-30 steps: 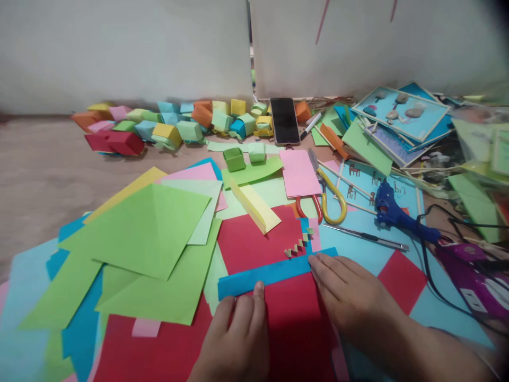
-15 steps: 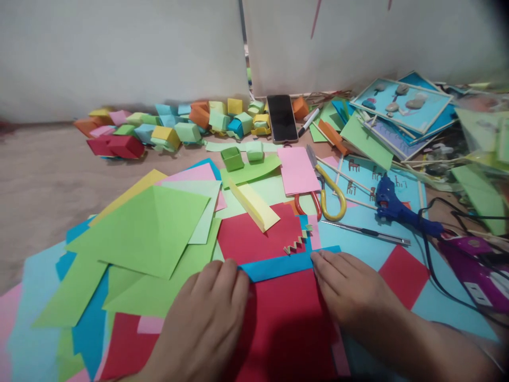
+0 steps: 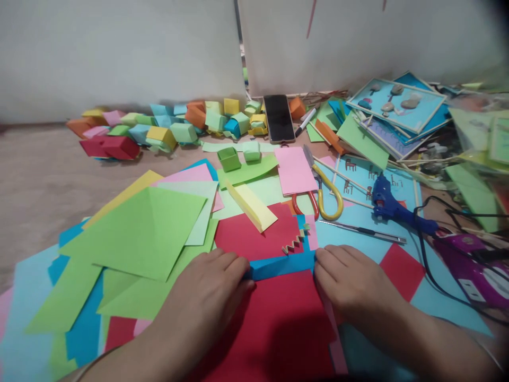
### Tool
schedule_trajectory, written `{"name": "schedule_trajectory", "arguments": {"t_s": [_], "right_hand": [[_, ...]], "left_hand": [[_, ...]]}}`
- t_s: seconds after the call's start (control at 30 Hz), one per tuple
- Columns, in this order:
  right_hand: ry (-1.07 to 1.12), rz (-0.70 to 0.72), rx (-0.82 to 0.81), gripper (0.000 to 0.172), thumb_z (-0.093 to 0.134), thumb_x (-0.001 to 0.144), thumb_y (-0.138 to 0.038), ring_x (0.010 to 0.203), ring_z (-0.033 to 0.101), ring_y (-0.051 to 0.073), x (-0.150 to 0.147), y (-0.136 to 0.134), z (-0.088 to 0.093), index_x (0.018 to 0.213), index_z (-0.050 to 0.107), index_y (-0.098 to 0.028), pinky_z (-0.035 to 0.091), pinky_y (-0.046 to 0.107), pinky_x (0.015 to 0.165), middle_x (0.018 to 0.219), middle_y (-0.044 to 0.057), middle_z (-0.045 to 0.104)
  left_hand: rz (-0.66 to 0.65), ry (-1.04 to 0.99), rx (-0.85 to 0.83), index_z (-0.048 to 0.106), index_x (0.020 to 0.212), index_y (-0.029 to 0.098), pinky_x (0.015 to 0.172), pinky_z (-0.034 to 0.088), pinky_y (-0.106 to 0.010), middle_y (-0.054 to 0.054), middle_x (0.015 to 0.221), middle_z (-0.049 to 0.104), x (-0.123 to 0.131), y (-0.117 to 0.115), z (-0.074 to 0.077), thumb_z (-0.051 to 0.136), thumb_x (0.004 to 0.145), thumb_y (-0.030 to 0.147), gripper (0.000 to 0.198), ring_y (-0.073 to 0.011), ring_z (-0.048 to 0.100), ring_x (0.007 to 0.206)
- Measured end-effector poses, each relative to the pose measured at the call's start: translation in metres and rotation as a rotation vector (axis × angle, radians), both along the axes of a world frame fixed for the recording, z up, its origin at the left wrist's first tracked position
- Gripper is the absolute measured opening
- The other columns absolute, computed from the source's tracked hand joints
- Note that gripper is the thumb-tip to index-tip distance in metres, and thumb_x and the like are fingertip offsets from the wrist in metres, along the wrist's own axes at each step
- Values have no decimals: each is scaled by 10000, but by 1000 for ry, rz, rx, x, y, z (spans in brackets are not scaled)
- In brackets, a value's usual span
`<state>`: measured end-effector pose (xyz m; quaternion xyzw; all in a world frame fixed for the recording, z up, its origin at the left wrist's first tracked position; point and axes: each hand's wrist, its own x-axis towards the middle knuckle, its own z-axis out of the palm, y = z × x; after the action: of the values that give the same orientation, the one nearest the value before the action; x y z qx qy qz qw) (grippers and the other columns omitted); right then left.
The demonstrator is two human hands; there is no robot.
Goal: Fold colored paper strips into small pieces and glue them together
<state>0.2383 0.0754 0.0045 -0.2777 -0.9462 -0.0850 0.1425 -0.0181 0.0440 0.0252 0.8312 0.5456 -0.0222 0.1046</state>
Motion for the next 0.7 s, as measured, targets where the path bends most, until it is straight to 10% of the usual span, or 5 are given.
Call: {"name": "schedule_trajectory", "arguments": {"t_s": [0.7], "right_hand": [[-86,52,37,408,419,941,-91,791,568,221,-15,-15,-7,1291,626,-118,396,372,698,897,92,685]], "left_hand": [[23,20,-33,564,814,187,531,344,-308,-29,627,638,2,10,-4,510,853,137,84,-205,575,555]]}}
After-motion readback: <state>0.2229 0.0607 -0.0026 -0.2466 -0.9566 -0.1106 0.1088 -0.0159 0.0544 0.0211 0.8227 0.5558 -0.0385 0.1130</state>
